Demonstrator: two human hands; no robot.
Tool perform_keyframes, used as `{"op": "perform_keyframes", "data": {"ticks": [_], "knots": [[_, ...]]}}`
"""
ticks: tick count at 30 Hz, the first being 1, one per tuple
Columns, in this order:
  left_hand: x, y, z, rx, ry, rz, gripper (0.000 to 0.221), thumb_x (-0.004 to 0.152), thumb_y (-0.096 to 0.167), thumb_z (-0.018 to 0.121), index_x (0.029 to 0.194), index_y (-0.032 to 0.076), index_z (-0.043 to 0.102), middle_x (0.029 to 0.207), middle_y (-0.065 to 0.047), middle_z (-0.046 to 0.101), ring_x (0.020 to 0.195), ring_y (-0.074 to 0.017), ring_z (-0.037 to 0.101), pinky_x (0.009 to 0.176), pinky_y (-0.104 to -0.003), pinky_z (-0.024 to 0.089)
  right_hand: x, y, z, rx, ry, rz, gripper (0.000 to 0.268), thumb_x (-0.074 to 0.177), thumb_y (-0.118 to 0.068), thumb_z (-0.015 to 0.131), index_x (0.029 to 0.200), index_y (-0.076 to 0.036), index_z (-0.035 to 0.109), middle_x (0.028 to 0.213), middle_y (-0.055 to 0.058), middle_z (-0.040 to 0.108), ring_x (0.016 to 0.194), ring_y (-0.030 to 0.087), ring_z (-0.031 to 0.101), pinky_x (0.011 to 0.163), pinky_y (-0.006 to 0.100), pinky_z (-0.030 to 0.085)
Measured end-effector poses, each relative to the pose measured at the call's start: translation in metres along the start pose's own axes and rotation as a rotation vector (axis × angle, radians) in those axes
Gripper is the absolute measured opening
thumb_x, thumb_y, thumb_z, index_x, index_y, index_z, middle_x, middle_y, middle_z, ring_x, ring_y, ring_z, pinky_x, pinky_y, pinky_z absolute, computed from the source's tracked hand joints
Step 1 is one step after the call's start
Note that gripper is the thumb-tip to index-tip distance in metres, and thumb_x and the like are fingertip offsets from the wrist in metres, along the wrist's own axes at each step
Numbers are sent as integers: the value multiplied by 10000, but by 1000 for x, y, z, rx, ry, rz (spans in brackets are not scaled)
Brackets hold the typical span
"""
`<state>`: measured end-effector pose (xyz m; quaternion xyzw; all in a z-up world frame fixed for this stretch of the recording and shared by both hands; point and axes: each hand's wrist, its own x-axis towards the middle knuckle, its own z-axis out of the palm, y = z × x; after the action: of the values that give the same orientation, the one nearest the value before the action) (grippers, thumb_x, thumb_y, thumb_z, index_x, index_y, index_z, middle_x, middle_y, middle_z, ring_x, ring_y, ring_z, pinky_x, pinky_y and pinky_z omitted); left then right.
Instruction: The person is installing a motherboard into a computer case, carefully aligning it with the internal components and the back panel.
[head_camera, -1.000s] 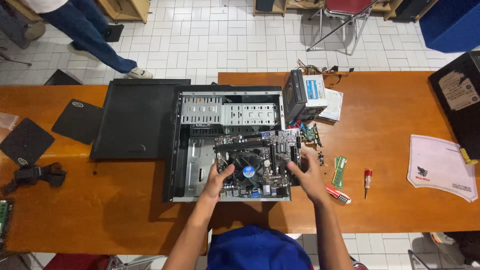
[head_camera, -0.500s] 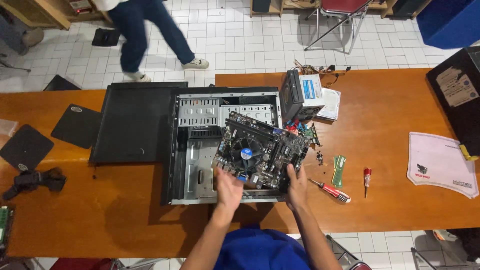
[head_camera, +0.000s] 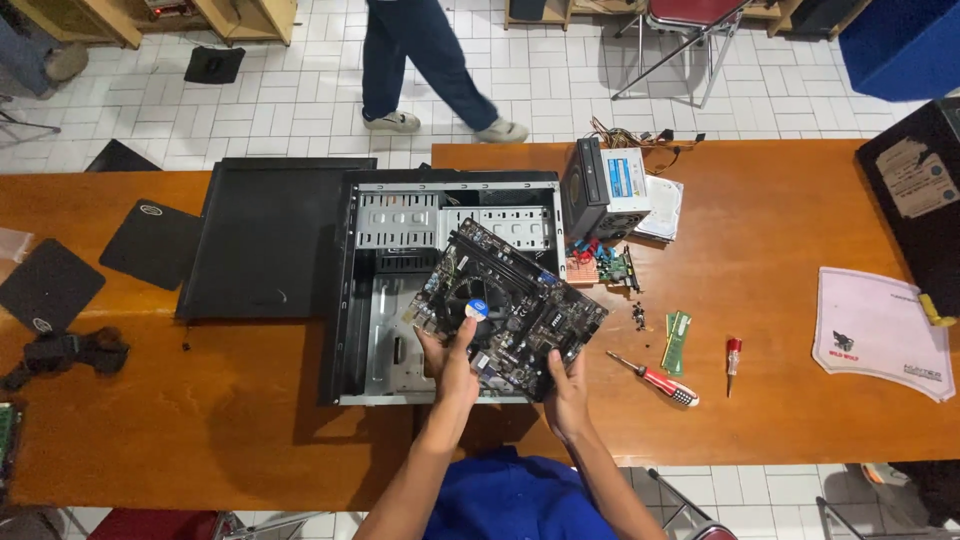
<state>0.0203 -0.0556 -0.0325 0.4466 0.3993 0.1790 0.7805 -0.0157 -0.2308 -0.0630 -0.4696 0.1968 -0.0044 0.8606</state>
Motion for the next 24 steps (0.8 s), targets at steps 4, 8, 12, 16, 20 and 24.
{"op": "perform_keyframes", "data": {"ticks": [4,8,12,16,20,24], "knots": [[16,-8,-17,-34,-41,-16,866,732,136,935,1441,216,444,1301,-164,552,1174,-258,521,929,-479,498,-21,-33,43,14,-9,51,584,1013,-169,558,1566,-236,382,1451,92,563,1279,259,562,1044,529,482],[-21,61,5,-83,-177,-54,807,715,159,910,1395,196,478,1288,-155,584,1138,-256,564,915,-466,522,-10,-2,10,0,-97,117,501,1001,-256,579,1490,-190,495,1403,124,622,1218,269,625,1002,502,525],[22,33,-34,-21,-311,-18,850,667,254,931,1402,177,511,1285,-107,614,1126,-201,552,918,-451,531,-23,-27,11,64,-194,195,671,985,-640,435,1406,-139,583,1231,65,683,1027,161,663,812,361,542],[11,70,-23,36,-358,-31,808,677,236,917,1375,175,515,1250,-120,618,1098,-199,555,922,-467,536,-12,-26,8,33,-183,215,804,961,-539,515,1586,-66,335,1549,262,413,1427,419,402,1129,618,346],[5,78,-25,78,-406,-45,756,721,227,881,1376,151,512,1276,-105,615,1108,-199,559,932,-449,536,-12,-18,2,-101,-63,265,493,994,-293,624,1439,-85,580,1370,211,610,1267,344,581,1049,550,487],[13,71,-26,0,-467,-129,720,809,281,800,1438,152,473,1332,-99,606,1124,-214,601,931,-482,553,-2,-5,-24,-99,-64,274,443,992,-250,656,1400,-81,619,1268,205,644,1176,340,620,1005,569,509]]}}
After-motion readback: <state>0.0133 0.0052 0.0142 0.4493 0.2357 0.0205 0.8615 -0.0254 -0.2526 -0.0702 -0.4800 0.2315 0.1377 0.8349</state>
